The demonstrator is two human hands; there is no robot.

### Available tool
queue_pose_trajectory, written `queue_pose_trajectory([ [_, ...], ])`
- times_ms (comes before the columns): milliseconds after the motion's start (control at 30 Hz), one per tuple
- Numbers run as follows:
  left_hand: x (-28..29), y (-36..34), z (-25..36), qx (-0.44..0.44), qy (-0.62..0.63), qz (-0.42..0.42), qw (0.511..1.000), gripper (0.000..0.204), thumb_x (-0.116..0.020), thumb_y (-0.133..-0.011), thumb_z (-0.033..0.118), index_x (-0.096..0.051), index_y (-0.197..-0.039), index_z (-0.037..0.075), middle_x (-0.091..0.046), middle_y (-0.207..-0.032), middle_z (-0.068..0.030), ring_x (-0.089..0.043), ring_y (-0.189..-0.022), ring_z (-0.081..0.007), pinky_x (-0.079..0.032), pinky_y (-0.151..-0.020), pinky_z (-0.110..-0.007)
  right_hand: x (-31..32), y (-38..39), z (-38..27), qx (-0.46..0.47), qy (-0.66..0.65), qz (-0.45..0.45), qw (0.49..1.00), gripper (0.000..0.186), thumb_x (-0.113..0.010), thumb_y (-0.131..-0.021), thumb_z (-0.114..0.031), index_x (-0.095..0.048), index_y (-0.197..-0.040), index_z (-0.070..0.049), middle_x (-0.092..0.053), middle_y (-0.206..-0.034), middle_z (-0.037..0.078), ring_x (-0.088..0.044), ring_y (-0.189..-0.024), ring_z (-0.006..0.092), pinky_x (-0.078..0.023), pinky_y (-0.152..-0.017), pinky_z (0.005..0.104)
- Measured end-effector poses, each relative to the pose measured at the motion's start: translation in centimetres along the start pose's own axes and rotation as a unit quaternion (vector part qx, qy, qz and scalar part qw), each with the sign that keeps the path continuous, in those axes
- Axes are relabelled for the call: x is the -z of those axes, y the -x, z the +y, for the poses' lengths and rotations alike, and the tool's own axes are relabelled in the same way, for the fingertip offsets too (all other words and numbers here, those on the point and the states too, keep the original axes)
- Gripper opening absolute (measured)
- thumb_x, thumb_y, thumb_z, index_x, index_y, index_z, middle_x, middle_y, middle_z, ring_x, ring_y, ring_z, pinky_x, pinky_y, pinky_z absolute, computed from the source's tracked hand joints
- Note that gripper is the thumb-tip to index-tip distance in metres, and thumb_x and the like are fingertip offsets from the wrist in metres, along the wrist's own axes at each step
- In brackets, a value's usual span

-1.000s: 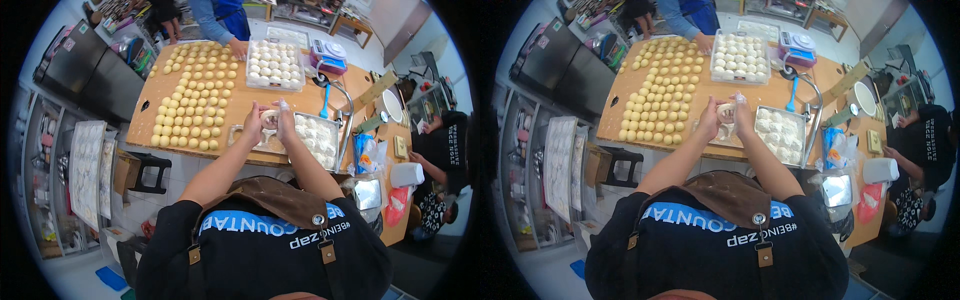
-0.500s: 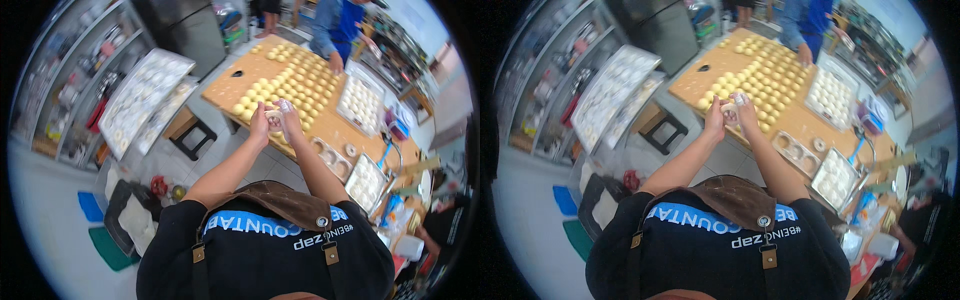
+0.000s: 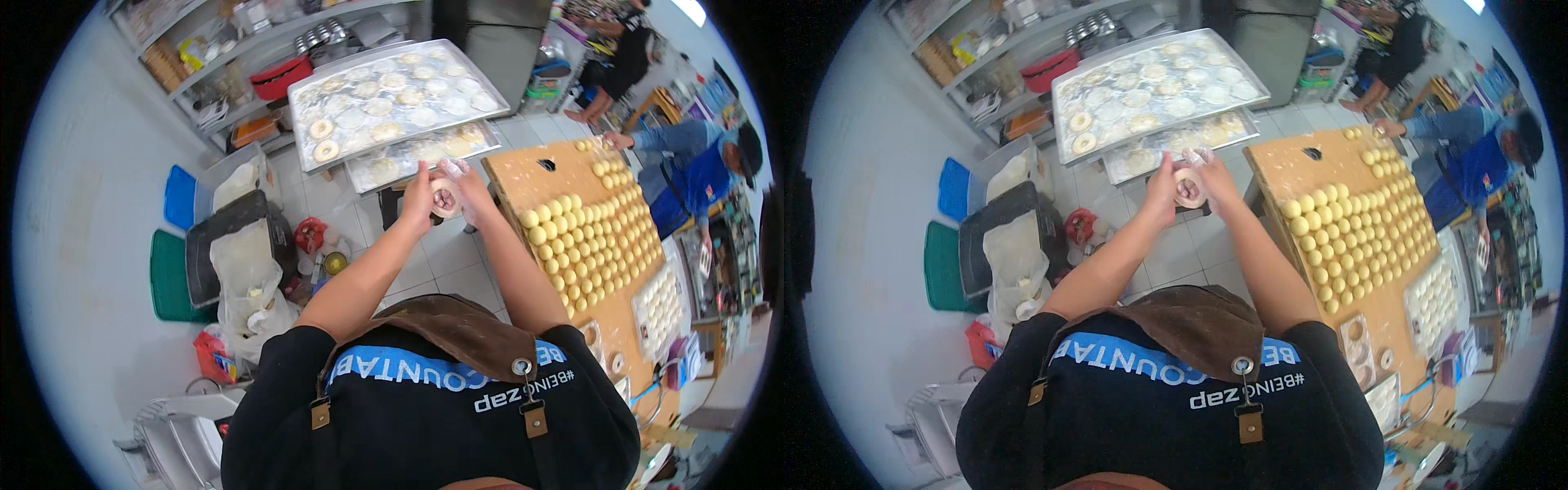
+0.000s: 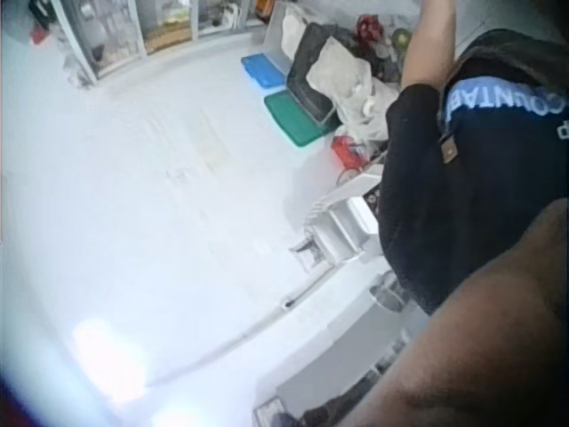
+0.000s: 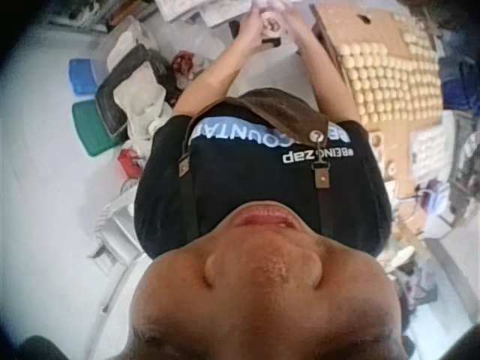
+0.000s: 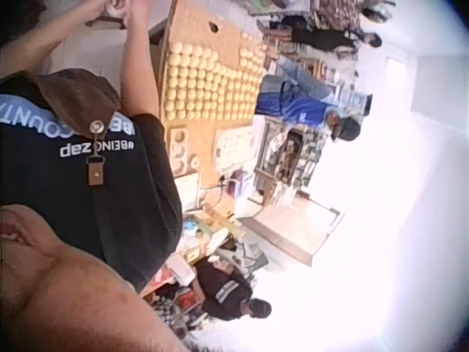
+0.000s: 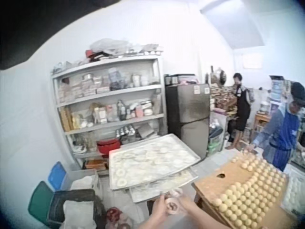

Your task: The person shapes dough balls by hand, presses them into a circular mold to form rings, and places the shaped dough onto baking sheets.

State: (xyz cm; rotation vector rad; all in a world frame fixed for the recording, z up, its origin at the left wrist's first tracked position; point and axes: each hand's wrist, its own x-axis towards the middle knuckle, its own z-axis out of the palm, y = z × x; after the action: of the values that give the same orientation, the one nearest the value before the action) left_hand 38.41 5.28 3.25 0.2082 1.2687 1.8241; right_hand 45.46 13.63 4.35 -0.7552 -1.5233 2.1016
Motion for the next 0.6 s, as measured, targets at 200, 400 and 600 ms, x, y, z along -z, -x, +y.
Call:
queue_pose_trajectory([
  [200, 5.9, -3.9, 3.5, -0.055, 0.057, 0.070, 0.994, 0.054, -0.035, -0.093, 0.057, -0.051, -0.090, 0.006, -0.057, -0.070, -0.0051, -0.055, -0.056, -0.0120, -0.046, -0.051, -0.026, -6.3, -5.8, 0.4, -0.039, -0.034, -0.083, 0.995, 0.033, -0.054, -0.092, -0.031, -0.049, -0.110, -0.003, -0.060, -0.081, 0.007, -0.058, -0.060, 0.0129, -0.044, -0.045, 0.0244],
  [400, 7.3, -8.8, 7.3, -0.103, 0.094, 0.103, 0.985, 0.057, -0.033, -0.094, 0.058, -0.052, -0.090, 0.005, -0.059, -0.075, -0.0064, -0.057, -0.060, -0.0133, -0.048, -0.055, -0.027, -9.8, -13.2, 0.5, 0.018, -0.085, -0.045, 0.995, 0.035, -0.051, -0.093, -0.037, -0.053, -0.105, -0.003, -0.058, -0.077, 0.006, -0.055, -0.054, 0.0127, -0.042, -0.042, 0.0238],
  [600, 8.1, -12.8, 10.9, -0.102, -0.045, 0.130, 0.985, 0.057, -0.031, -0.095, 0.055, -0.052, -0.090, 0.003, -0.059, -0.075, -0.0097, -0.057, -0.056, -0.0146, -0.049, -0.051, -0.027, -10.6, -19.8, -1.3, -0.070, 0.001, -0.174, 0.982, 0.034, -0.049, -0.094, -0.037, -0.053, -0.101, -0.004, -0.055, -0.069, 0.005, -0.050, -0.047, 0.0109, -0.037, -0.038, 0.0231],
])
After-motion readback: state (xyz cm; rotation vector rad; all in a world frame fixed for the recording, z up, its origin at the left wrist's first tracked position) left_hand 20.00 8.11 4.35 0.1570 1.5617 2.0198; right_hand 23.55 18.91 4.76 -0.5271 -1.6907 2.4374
